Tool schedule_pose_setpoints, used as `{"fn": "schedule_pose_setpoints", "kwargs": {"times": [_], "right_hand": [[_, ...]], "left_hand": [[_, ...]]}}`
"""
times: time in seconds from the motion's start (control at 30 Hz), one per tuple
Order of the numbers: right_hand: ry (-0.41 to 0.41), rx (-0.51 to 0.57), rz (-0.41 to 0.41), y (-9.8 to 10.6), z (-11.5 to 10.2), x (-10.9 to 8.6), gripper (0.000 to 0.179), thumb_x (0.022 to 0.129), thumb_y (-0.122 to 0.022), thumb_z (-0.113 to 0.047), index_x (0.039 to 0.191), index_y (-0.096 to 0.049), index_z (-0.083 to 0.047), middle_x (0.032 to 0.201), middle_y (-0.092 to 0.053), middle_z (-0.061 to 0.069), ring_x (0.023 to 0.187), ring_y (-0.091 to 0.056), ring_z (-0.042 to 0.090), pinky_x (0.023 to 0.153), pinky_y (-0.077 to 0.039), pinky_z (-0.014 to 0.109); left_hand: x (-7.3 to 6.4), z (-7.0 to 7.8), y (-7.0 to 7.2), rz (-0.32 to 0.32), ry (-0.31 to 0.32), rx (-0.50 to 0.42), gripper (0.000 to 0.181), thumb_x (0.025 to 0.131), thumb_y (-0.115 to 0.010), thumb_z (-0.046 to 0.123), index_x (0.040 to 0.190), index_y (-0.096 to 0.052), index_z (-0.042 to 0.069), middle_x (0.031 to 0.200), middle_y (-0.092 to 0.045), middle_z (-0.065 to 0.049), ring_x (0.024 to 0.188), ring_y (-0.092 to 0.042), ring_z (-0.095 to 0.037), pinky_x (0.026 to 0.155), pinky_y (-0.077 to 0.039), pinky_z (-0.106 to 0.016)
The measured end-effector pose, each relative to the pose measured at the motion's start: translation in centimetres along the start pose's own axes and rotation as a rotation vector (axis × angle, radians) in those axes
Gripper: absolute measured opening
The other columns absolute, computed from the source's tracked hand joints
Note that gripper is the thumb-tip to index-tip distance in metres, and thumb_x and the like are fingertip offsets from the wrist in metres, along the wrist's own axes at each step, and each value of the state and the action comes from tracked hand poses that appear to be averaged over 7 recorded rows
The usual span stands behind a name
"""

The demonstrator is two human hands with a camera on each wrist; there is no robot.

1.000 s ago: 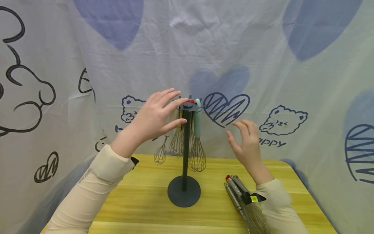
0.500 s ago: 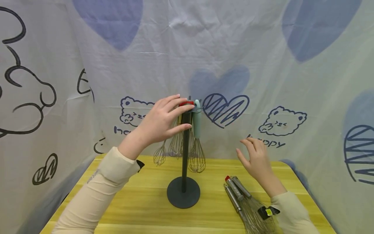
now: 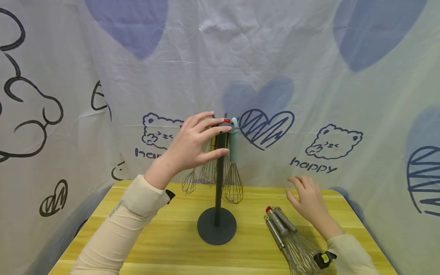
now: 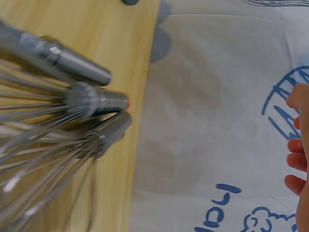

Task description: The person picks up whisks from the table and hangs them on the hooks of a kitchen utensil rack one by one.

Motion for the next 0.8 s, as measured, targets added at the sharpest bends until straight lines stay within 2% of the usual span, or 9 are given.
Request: {"fn": "schedule_pose_setpoints", "kwargs": {"times": [0.23,0.5,0.8], "right_hand": [[-0.024,-0.055,-0.183,-1.2,0.0,-1.7,0.030,0.079,-0.075,-0.020,0.102,-0.064,-0.004,0.095,-0.059,0.011,0.085,-0.055,0.030,0.072,-0.044,0.046],[-0.094,-0.100,-0.439,-2.5,-0.2,-3.8,0.026,0.084,-0.074,-0.029,0.099,-0.063,-0.010,0.091,-0.060,0.003,0.086,-0.057,0.025,0.072,-0.045,0.043],[-0.099,-0.153,-0.622,-3.9,0.0,-6.1,0.024,0.083,-0.072,-0.031,0.091,-0.061,-0.011,0.088,-0.058,0.004,0.085,-0.054,0.026,0.071,-0.045,0.048]], "left_hand": [[0.1,-0.1,0.2,0.007,0.007,0.000,0.066,0.092,-0.036,0.070,0.129,-0.063,0.022,0.133,-0.061,-0.007,0.135,-0.043,-0.029,0.116,-0.027,-0.050],[0.0,-0.2,0.3,-0.001,0.022,-0.001,0.069,0.091,-0.034,0.072,0.129,-0.063,0.023,0.134,-0.061,-0.007,0.133,-0.044,-0.030,0.116,-0.024,-0.054],[-0.2,-0.3,0.3,0.003,0.008,0.000,0.069,0.091,-0.034,0.072,0.129,-0.064,0.022,0.133,-0.061,-0.007,0.129,-0.046,-0.029,0.116,-0.025,-0.055]]}}
Point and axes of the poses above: each hand's wrist, its own x-axis towards the middle knuckle, its own y-axis out of the back of the hand, z = x × y, the point moved 3 cm from there along x, towards the middle knuckle
